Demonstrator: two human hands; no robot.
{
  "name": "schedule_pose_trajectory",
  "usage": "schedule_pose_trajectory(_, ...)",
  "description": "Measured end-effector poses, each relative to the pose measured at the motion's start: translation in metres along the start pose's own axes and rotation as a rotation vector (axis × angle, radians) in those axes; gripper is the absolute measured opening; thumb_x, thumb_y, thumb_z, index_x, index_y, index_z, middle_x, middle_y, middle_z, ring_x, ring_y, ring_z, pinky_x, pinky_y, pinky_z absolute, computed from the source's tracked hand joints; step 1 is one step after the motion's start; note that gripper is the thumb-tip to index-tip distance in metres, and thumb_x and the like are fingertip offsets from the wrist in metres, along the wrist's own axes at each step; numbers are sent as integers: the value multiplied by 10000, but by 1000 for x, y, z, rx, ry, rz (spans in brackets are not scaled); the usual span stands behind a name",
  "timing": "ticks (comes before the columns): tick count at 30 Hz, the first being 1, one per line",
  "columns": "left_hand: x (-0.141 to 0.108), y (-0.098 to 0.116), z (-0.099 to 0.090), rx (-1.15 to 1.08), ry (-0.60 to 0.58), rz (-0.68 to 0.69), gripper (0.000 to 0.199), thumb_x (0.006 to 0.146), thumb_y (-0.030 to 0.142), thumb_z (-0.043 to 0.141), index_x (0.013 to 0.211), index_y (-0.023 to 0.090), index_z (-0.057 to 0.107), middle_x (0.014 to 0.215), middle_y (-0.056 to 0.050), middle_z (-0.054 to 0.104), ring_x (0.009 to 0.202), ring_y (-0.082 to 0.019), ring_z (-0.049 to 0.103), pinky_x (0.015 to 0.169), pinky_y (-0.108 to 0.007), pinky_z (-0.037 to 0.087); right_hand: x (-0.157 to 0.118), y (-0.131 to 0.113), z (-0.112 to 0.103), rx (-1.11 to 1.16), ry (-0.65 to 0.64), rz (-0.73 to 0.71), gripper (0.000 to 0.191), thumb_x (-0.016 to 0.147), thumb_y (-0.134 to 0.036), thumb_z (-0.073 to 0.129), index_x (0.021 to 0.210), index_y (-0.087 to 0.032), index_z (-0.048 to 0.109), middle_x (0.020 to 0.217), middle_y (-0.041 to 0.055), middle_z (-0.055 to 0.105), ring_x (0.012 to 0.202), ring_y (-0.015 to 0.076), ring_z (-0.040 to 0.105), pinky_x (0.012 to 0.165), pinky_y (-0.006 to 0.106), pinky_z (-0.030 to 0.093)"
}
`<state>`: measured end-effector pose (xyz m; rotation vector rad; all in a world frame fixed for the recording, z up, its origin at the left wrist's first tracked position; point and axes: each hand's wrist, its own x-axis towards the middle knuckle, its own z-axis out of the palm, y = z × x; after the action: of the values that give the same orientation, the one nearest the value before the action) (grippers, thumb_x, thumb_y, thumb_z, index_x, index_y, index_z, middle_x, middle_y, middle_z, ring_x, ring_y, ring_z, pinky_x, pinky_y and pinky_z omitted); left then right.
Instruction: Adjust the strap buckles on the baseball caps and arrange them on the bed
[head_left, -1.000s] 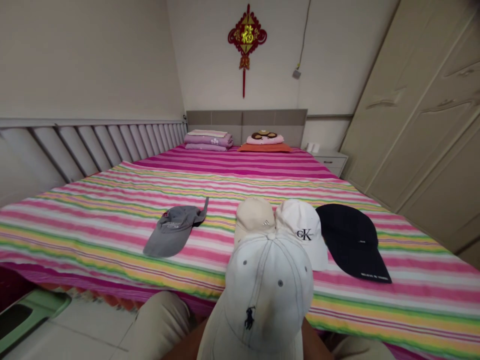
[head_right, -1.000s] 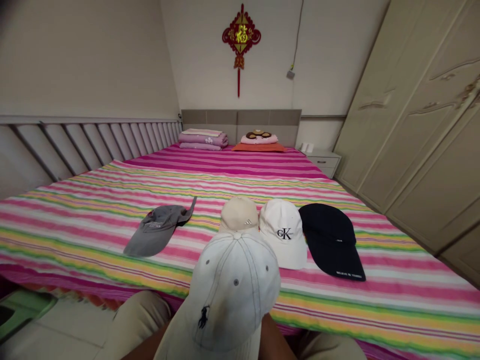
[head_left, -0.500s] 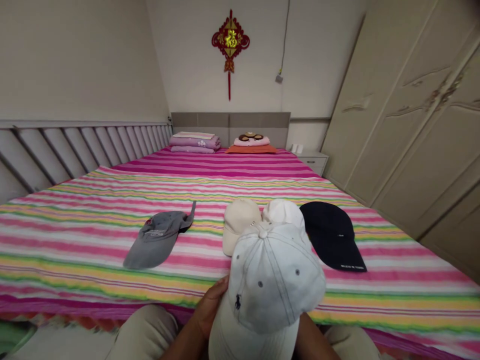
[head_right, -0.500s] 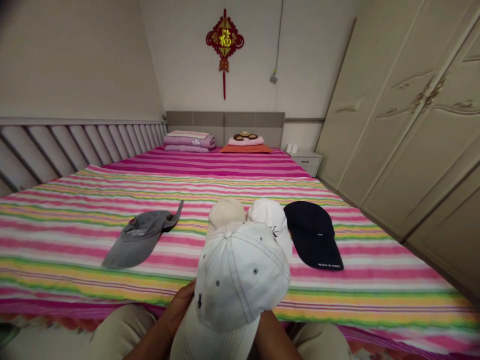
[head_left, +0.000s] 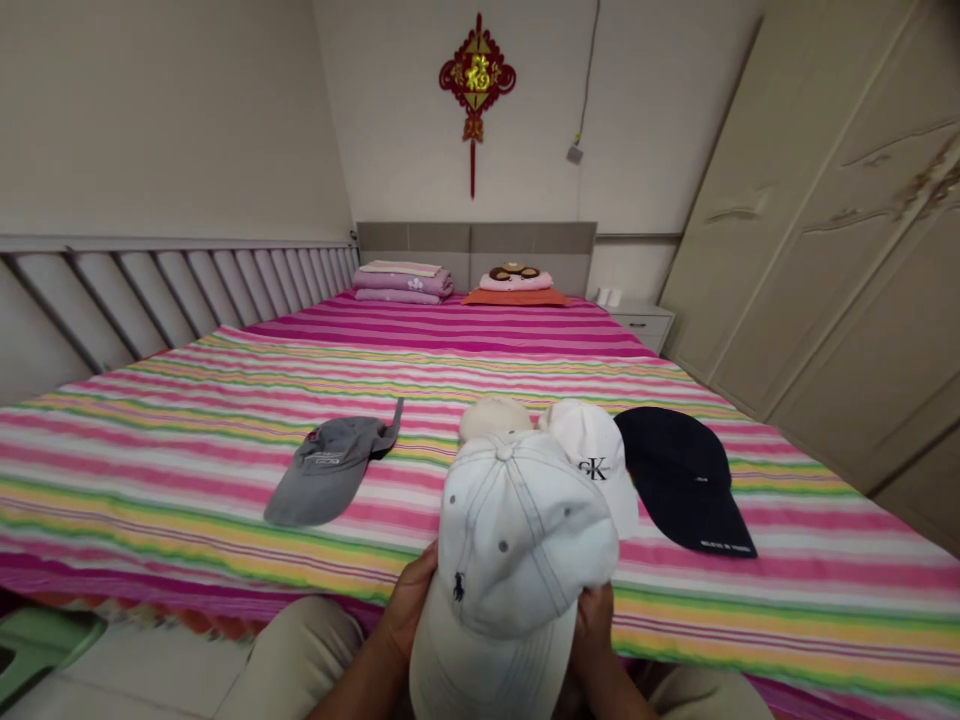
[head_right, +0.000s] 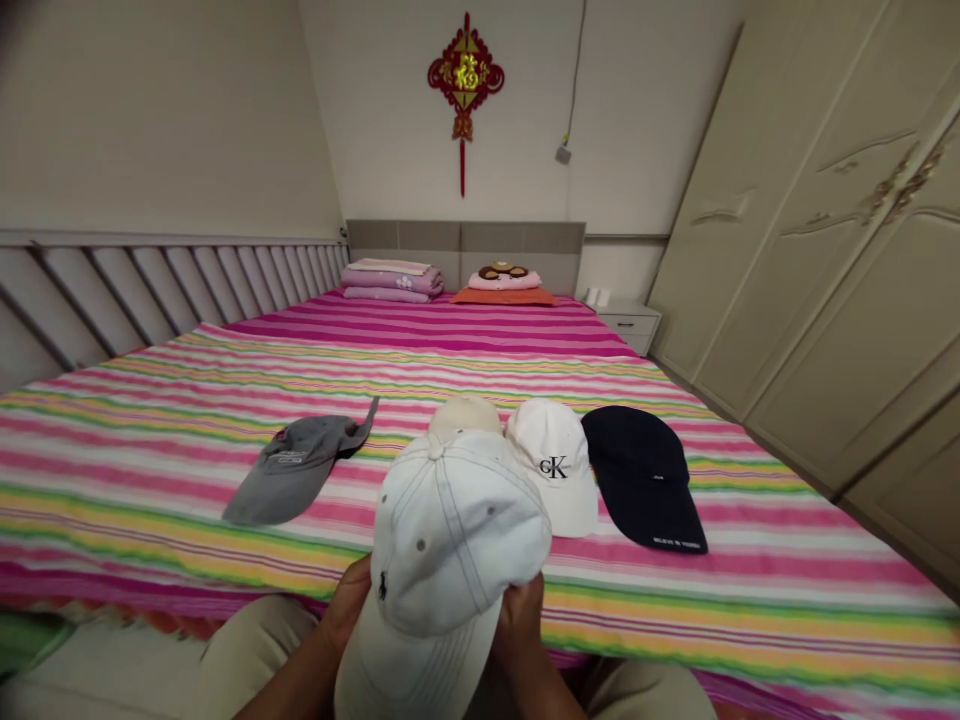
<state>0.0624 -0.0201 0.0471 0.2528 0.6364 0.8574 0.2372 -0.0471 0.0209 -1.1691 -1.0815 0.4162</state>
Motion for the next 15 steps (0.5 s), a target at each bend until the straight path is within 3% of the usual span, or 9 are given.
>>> schedule_pose_trajectory(3, 0, 1, -2, -15, -25, -34, 339, 680, 210, 589, 1003, 116, 630, 788, -95, 700, 811, -290, 635, 835, -418, 426, -1, 0, -8, 45, 45, 55, 151, 590, -294, 574, 657, -185, 653, 670, 60, 681, 696, 265, 607, 625, 344, 475)
schedule_pose_trajectory(6, 3, -1, -6, -58, -79, -70, 346, 720, 274, 552, 1009, 100, 628, 798, -109, 699, 840, -291, 629, 852, -423, 418, 1, -16, -13, 247, -27, 354, 99, 611, -238, 571, 649, -184, 645, 615, 42, 672, 632, 241, 607, 584, 321, 472)
schedule_pose_trajectory(8, 6, -4, -11, -91, -137, -83, 353, 744, 305, 521, 1001, 89, 631, 814, -119, 697, 870, -290, 621, 870, -425, 407, 4, -31, -13, 522, -158, 536, 138, 601, -215, 587, 719, -187, 652, 712, 50, 691, 704, 245, 622, 655, 343, 481)
schedule_pose_trajectory(11, 10, -6, -17, -126, -240, -67, 312, 759, 260, 499, 974, 86, 642, 837, -116, 696, 919, -275, 607, 911, -420, 377, 14, -49, -11, 916, -312, 676, 311, 602, -301, 630, 899, -211, 646, 938, 63, 680, 882, 256, 606, 819, 390, 439)
schedule_pose_trajectory(13, 10, -6, -20, -143, -296, 3, 263, 751, 197, 503, 946, 107, 655, 848, -95, 698, 947, -260, 597, 939, -417, 351, 21, -55, -9, 1024, -332, 744, 359, 657, -377, 628, 983, -227, 625, 1002, 58, 668, 927, 240, 596, 873, 391, 410)
schedule_pose_trajectory(15, 8, -4, -22, -141, -362, 67, 240, 721, 152, 528, 911, 128, 672, 856, -75, 700, 964, -256, 591, 958, -419, 330, 25, -56, -7, 1045, -340, 795, 283, 692, -327, 635, 961, -237, 634, 975, 43, 681, 885, 217, 616, 873, 378, 411)
